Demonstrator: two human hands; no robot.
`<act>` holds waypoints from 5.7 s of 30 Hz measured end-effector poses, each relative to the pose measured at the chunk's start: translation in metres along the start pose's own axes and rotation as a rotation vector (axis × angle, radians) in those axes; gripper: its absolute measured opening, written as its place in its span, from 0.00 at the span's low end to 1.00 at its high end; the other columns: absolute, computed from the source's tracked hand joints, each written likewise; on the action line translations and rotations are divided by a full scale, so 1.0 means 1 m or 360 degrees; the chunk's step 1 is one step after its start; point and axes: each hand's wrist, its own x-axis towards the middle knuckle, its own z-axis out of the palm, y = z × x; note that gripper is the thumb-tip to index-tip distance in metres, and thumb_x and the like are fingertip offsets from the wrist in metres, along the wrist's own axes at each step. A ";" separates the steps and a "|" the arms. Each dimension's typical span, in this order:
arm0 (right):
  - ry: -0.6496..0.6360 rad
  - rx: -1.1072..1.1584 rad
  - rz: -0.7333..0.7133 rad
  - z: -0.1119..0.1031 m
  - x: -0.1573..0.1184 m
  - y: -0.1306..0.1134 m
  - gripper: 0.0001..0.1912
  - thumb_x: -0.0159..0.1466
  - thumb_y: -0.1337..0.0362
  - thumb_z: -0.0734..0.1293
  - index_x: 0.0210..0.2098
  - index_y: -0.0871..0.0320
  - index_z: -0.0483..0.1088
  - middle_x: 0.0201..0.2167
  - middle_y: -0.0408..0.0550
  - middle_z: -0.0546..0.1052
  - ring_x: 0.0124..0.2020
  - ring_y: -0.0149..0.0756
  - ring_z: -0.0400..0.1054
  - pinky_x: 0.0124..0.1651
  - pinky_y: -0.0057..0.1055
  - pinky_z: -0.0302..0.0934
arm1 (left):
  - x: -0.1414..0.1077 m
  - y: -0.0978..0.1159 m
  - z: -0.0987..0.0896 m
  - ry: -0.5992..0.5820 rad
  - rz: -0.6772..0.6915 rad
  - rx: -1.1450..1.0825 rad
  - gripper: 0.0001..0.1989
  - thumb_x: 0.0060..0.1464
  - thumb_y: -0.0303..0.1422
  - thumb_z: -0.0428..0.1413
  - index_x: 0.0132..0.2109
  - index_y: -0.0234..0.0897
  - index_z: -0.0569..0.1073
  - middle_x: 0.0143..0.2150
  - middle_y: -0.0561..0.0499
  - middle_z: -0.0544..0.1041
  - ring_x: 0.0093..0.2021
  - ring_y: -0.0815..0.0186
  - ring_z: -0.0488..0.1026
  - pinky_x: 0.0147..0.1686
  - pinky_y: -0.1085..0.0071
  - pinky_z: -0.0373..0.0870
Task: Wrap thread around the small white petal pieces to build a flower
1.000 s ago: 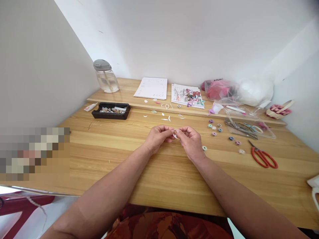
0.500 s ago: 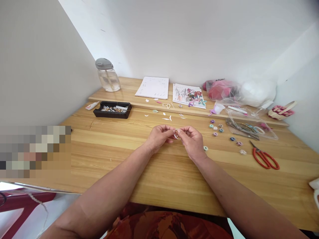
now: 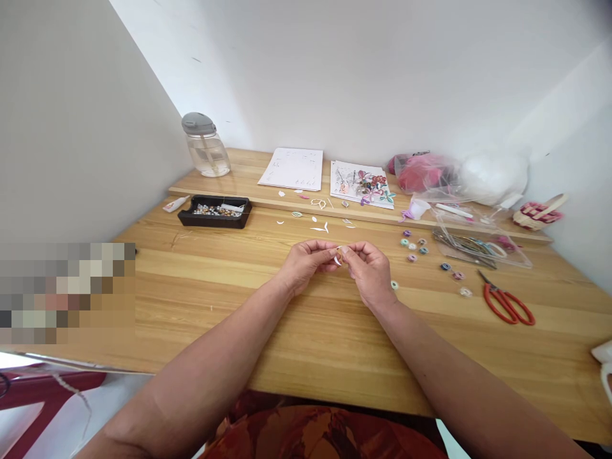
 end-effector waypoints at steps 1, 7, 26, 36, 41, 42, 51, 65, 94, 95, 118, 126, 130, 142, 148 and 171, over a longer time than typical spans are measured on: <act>-0.0001 0.0006 -0.0002 0.000 0.000 0.000 0.11 0.56 0.57 0.73 0.28 0.56 0.70 0.23 0.43 0.76 0.22 0.29 0.65 0.22 0.27 0.55 | 0.000 0.000 0.000 -0.0005 -0.0002 -0.0009 0.16 0.40 0.34 0.69 0.36 0.30 0.78 0.32 0.48 0.80 0.31 0.70 0.75 0.34 0.74 0.72; -0.0005 0.0012 -0.0004 0.000 0.000 0.001 0.11 0.56 0.57 0.73 0.28 0.56 0.70 0.23 0.42 0.75 0.21 0.28 0.64 0.22 0.27 0.55 | 0.000 0.000 0.001 -0.0001 -0.0046 -0.0072 0.14 0.41 0.34 0.69 0.34 0.31 0.78 0.31 0.49 0.79 0.31 0.72 0.74 0.32 0.76 0.72; -0.0019 -0.0051 -0.0033 -0.001 0.000 0.006 0.10 0.57 0.58 0.72 0.29 0.58 0.71 0.23 0.41 0.74 0.21 0.26 0.62 0.23 0.25 0.54 | 0.001 -0.001 0.002 0.0120 0.0024 0.0182 0.15 0.40 0.37 0.68 0.29 0.31 0.75 0.26 0.52 0.75 0.26 0.73 0.68 0.28 0.75 0.64; -0.0166 0.0156 0.0223 0.002 -0.003 -0.003 0.12 0.54 0.59 0.74 0.32 0.59 0.71 0.23 0.40 0.72 0.18 0.23 0.55 0.19 0.24 0.49 | 0.003 0.000 0.000 0.0130 0.0152 0.0261 0.14 0.41 0.38 0.67 0.28 0.32 0.74 0.24 0.53 0.74 0.24 0.74 0.65 0.27 0.74 0.60; -0.0288 0.0242 0.0393 0.002 -0.004 -0.007 0.13 0.54 0.58 0.73 0.33 0.59 0.70 0.23 0.40 0.71 0.17 0.22 0.56 0.19 0.23 0.48 | 0.004 0.001 -0.003 0.0074 0.0149 0.0284 0.13 0.44 0.38 0.65 0.29 0.32 0.74 0.25 0.50 0.76 0.25 0.72 0.66 0.28 0.74 0.60; -0.0296 0.0246 0.0410 0.001 -0.004 -0.007 0.13 0.54 0.58 0.73 0.33 0.59 0.70 0.23 0.40 0.71 0.17 0.22 0.56 0.19 0.22 0.48 | 0.004 0.002 -0.003 0.0093 0.0157 0.0300 0.13 0.43 0.38 0.65 0.29 0.32 0.74 0.25 0.50 0.76 0.25 0.72 0.66 0.28 0.74 0.60; -0.0300 0.0048 0.0497 0.005 -0.009 -0.009 0.14 0.54 0.57 0.73 0.32 0.59 0.71 0.23 0.43 0.75 0.16 0.24 0.58 0.18 0.23 0.52 | 0.006 0.004 -0.005 0.0292 0.0267 0.0455 0.13 0.42 0.38 0.65 0.30 0.33 0.74 0.25 0.53 0.73 0.24 0.73 0.65 0.28 0.73 0.62; -0.0270 -0.0645 -0.0057 0.001 -0.011 -0.018 0.11 0.58 0.56 0.69 0.30 0.58 0.74 0.23 0.44 0.75 0.22 0.30 0.63 0.26 0.28 0.56 | 0.007 0.007 -0.010 0.0294 0.0543 0.1020 0.08 0.45 0.35 0.61 0.29 0.34 0.74 0.26 0.53 0.73 0.25 0.72 0.65 0.27 0.74 0.60; -0.0326 -0.0410 0.0082 0.003 -0.013 -0.021 0.10 0.57 0.56 0.71 0.28 0.57 0.72 0.22 0.43 0.74 0.18 0.27 0.59 0.21 0.27 0.54 | 0.003 0.015 -0.008 0.0289 0.0476 0.0669 0.14 0.45 0.41 0.63 0.31 0.34 0.73 0.26 0.53 0.73 0.26 0.72 0.65 0.28 0.73 0.61; -0.0301 -0.0493 -0.0046 0.003 -0.014 -0.025 0.10 0.57 0.57 0.71 0.28 0.57 0.72 0.22 0.43 0.73 0.20 0.28 0.60 0.23 0.28 0.54 | 0.003 0.015 -0.009 0.0273 0.0487 0.0730 0.14 0.45 0.40 0.63 0.30 0.34 0.73 0.26 0.53 0.73 0.26 0.72 0.65 0.28 0.73 0.61; -0.0366 0.0150 0.0560 0.002 -0.008 -0.022 0.16 0.49 0.55 0.76 0.25 0.57 0.67 0.18 0.36 0.64 0.16 0.21 0.48 0.18 0.23 0.38 | 0.000 0.014 -0.008 0.0158 0.0359 0.0474 0.14 0.45 0.40 0.64 0.32 0.34 0.74 0.25 0.55 0.72 0.25 0.74 0.65 0.30 0.74 0.62; -0.0292 -0.0238 0.0153 0.007 -0.014 -0.030 0.12 0.56 0.55 0.71 0.26 0.57 0.70 0.20 0.40 0.68 0.19 0.26 0.55 0.22 0.27 0.49 | 0.000 0.013 -0.004 0.0384 0.0479 0.0742 0.11 0.46 0.38 0.63 0.32 0.34 0.74 0.28 0.53 0.74 0.27 0.72 0.68 0.31 0.74 0.64; -0.0203 -0.0503 -0.0105 0.000 -0.011 -0.042 0.10 0.58 0.56 0.69 0.30 0.57 0.72 0.22 0.43 0.71 0.22 0.29 0.58 0.25 0.28 0.52 | -0.002 0.015 -0.003 0.0245 0.0393 0.0894 0.11 0.46 0.38 0.63 0.30 0.34 0.74 0.25 0.55 0.72 0.24 0.73 0.64 0.27 0.75 0.59; -0.0474 -0.0326 0.0108 -0.015 0.021 -0.071 0.13 0.54 0.55 0.72 0.29 0.59 0.73 0.20 0.39 0.67 0.22 0.26 0.55 0.25 0.27 0.48 | -0.023 0.035 0.019 -0.0107 0.0182 0.0682 0.10 0.47 0.36 0.63 0.31 0.33 0.75 0.27 0.53 0.74 0.26 0.73 0.65 0.30 0.75 0.62; -0.0458 0.0262 0.0588 -0.009 0.023 -0.070 0.16 0.49 0.55 0.76 0.26 0.59 0.69 0.15 0.35 0.61 0.16 0.21 0.47 0.21 0.25 0.38 | -0.021 0.052 0.031 -0.0052 0.0310 0.0522 0.10 0.49 0.36 0.63 0.31 0.33 0.74 0.27 0.53 0.73 0.26 0.74 0.65 0.30 0.75 0.62; -0.0166 -0.0661 -0.0565 -0.019 0.043 -0.125 0.03 0.59 0.65 0.69 0.29 0.58 0.74 0.18 0.37 0.62 0.21 0.25 0.53 0.24 0.27 0.47 | 0.020 0.099 0.053 -0.0191 0.0423 0.1089 0.09 0.50 0.35 0.61 0.32 0.32 0.73 0.27 0.52 0.73 0.27 0.73 0.64 0.28 0.76 0.59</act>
